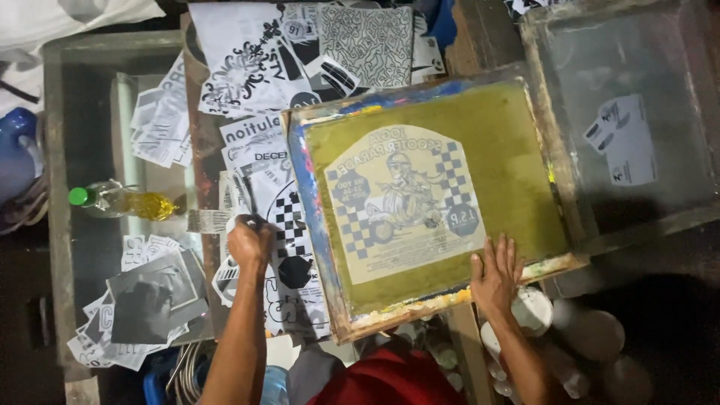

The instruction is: The person aligns a printed design onto a screen printing frame, sprays it with liquid, and smooths it down. They then use a squeegee to spread ink across the screen and lift the frame to reveal the printed design. Finally, they place a dark sheet of material onto the frame.

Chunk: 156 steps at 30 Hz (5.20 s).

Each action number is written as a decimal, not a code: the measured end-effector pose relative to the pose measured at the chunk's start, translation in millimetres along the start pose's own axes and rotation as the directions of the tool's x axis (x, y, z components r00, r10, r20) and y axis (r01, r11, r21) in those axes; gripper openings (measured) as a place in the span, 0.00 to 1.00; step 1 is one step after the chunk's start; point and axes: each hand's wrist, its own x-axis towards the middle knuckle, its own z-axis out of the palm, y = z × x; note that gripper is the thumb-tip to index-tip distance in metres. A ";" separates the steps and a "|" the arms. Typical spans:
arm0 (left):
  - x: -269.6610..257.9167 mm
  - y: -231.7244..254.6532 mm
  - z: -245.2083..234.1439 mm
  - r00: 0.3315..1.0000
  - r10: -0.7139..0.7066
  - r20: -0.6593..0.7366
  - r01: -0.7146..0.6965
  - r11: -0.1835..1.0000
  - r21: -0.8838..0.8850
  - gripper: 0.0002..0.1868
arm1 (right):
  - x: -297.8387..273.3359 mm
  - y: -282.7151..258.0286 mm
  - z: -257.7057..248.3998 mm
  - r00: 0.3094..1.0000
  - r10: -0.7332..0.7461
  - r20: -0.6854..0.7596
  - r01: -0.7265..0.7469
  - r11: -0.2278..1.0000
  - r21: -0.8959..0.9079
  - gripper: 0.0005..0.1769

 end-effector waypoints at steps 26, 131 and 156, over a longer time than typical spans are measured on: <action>-178.9 123.2 -39.7 0.865 0.492 0.097 -0.492 0.870 -0.026 0.25 | 124.8 -134.2 26.7 0.942 -0.240 -0.237 0.266 0.960 0.085 0.06; -140.6 211.4 -57.4 0.805 0.187 0.563 0.344 0.626 -0.700 0.33 | -27.9 -212.6 37.4 0.982 0.116 0.150 -0.186 0.430 0.884 0.18; -141.7 123.6 -24.8 0.708 0.635 0.308 -0.691 0.714 0.115 0.31 | -33.3 -107.1 104.8 0.909 -0.350 -0.226 0.394 0.900 0.189 0.30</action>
